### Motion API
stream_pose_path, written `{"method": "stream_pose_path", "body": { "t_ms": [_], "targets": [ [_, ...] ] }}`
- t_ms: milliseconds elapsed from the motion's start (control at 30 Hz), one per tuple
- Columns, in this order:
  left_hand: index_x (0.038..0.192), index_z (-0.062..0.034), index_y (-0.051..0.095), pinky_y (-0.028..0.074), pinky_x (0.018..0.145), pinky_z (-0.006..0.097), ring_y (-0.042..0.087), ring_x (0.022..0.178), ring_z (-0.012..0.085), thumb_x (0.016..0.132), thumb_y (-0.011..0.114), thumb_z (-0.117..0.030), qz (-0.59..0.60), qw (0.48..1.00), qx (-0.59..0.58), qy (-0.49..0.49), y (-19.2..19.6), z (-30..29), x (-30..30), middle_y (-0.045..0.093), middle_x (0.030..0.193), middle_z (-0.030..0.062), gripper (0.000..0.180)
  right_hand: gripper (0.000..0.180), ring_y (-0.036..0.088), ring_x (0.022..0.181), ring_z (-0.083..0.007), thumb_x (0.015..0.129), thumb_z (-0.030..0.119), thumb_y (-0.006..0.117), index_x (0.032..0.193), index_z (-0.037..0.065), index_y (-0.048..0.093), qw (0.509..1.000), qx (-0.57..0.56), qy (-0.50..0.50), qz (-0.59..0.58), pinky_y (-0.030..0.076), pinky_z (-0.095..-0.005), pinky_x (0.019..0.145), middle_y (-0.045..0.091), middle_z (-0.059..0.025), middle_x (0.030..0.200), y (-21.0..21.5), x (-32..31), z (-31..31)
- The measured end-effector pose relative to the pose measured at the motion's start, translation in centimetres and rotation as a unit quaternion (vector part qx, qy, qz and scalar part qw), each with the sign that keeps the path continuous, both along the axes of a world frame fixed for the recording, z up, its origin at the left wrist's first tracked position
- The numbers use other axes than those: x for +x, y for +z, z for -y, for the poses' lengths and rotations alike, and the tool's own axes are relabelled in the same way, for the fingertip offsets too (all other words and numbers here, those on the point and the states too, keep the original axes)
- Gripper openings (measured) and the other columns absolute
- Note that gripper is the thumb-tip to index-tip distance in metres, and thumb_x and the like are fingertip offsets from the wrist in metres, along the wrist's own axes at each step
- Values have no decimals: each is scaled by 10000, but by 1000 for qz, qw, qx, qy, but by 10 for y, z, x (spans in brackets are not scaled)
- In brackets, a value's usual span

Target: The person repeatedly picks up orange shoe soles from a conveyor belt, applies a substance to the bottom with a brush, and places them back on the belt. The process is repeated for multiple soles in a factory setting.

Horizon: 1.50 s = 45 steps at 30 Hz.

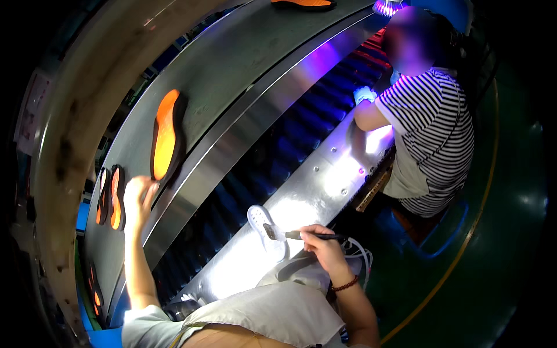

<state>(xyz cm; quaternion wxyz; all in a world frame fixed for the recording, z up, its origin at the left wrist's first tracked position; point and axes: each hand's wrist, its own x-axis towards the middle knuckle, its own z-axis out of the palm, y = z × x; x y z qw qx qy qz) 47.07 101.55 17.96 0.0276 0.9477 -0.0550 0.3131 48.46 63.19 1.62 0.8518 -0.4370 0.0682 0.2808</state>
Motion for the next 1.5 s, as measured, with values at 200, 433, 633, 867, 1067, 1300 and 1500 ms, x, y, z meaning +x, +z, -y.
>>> {"method": "stream_pose_path", "body": {
  "t_ms": [200,433,633,867,1067,1300,1500],
  "targets": [
    [775,-37,520,400,899,402,513,1006,225,841,513,-170,338,751,-538,-179,-23,46,-116,541,1046,107,149,121,477,577,-75,789,45,554,896,9,597,995,-42,78,-36,391,-194,535,603,-53,803,12,-19,-27],
    [1094,63,452,391,919,488,495,1057,340,756,444,-74,25,279,-954,-104,-36,26,-112,519,1105,220,365,139,497,608,-43,795,94,579,916,29,603,993,-41,102,-36,383,-168,557,577,3,745,28,-47,-49],
    [1169,115,383,367,940,501,431,1124,377,742,478,-37,12,236,-943,-235,-84,0,-148,453,1182,260,463,183,554,681,-86,802,58,573,979,9,582,992,-85,43,-83,422,-185,579,614,-59,883,54,-69,-33],
    [1159,117,409,417,901,418,522,1021,367,598,516,-10,-78,101,-972,-196,-75,48,-176,479,1156,268,585,224,573,708,-96,757,8,613,978,-4,574,990,-109,61,-61,467,-187,634,616,-63,855,93,-38,-29],
    [1293,17,287,349,959,429,419,1145,344,687,634,-488,110,196,-931,-289,-47,102,-168,372,1265,254,862,190,579,675,-97,763,12,604,950,-14,578,988,-98,113,-47,479,-182,609,615,-75,832,128,5,-37],
    [1308,-57,290,338,943,498,425,1115,410,619,577,-669,-50,200,-964,-169,-40,126,-115,408,1227,261,965,174,547,772,-107,744,0,589,918,5,585,985,-25,165,45,429,-222,730,613,-128,936,158,56,-27],
    [1262,-88,369,393,924,377,486,1083,235,738,416,-668,123,213,-955,-166,-60,155,-95,462,1231,87,783,179,589,867,-175,719,-2,607,895,-36,614,914,-90,362,161,451,-285,816,612,-147,953,186,55,-77]
  ]
}}
